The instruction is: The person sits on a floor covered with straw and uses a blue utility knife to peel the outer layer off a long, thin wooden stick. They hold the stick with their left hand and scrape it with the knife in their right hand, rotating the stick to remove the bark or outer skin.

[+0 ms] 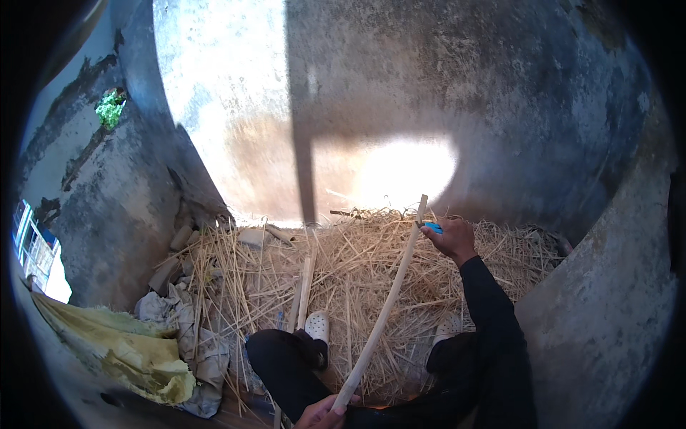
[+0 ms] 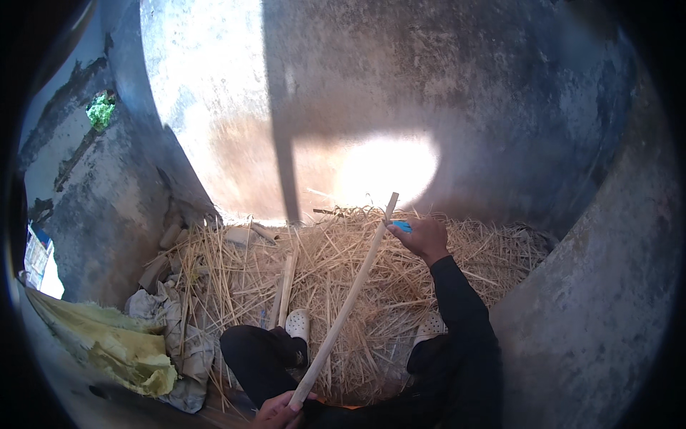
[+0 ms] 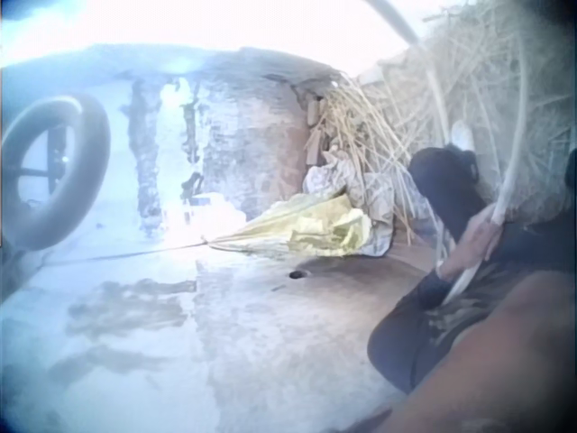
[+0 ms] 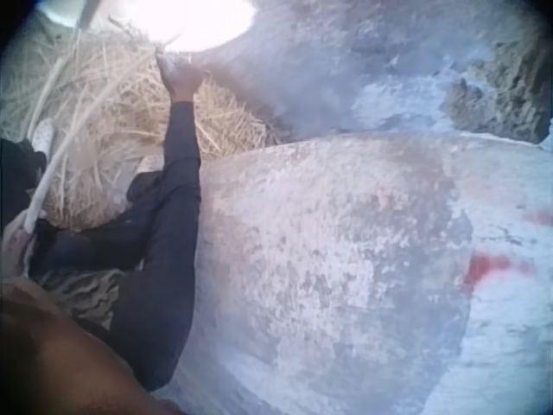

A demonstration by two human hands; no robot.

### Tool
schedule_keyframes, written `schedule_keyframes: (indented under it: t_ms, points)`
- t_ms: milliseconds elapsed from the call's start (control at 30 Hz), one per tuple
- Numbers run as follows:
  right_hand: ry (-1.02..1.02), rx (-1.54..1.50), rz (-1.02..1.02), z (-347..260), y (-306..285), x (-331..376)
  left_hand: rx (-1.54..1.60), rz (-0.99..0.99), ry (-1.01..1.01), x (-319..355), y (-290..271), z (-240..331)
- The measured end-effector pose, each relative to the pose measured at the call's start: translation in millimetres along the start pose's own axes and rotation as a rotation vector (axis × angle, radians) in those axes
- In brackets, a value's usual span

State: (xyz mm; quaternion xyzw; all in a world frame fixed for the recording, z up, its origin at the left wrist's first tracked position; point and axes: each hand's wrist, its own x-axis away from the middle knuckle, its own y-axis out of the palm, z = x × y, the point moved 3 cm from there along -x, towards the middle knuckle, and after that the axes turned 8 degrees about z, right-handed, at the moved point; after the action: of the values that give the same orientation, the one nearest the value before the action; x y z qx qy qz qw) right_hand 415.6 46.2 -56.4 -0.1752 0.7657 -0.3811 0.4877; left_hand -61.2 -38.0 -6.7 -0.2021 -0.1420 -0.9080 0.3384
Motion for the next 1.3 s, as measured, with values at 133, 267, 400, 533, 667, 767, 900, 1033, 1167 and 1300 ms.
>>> schedule_keyframes:
  t_ms: [133,267,400,533,667,767,900,1033,1167,1300]
  points:
    - [0.455,-0.033,-0.047,66,11,-8,-0.031,-0.067,-0.093,12,8,-26]
    - [0.442,-0.184,-0.09,81,4,13,-0.017,0.058,0.009,-9,-24,-28]
    - [0.327,-0.844,-0.191,24,35,27,-0.072,-0.013,0.13,-53,-29,-15]
    - [0.444,-1.312,-0.465,-66,-6,37,-0.1,-0.141,0.154,-69,-28,-13]
    - [0.576,-1.434,-0.472,-75,-9,37,-0.116,-0.168,0.139,-79,-27,-22]
    - [0.692,-1.602,-0.438,-80,-13,32,-0.007,-0.152,0.098,-98,-25,-45]
    - [0.645,-1.518,-0.425,-84,-7,24,-0.044,-0.206,0.135,-128,-17,-54]
    - [0.696,-1.53,-0.408,-82,5,13,0.086,-0.182,-0.071,-169,-8,-39]
    - [0.589,-1.214,-0.325,-65,16,-5,0.03,-0.321,-0.126,-200,3,1]
    - [0.291,-0.786,-0.267,-52,15,-10,-0.066,-0.314,-0.002,-235,0,29]
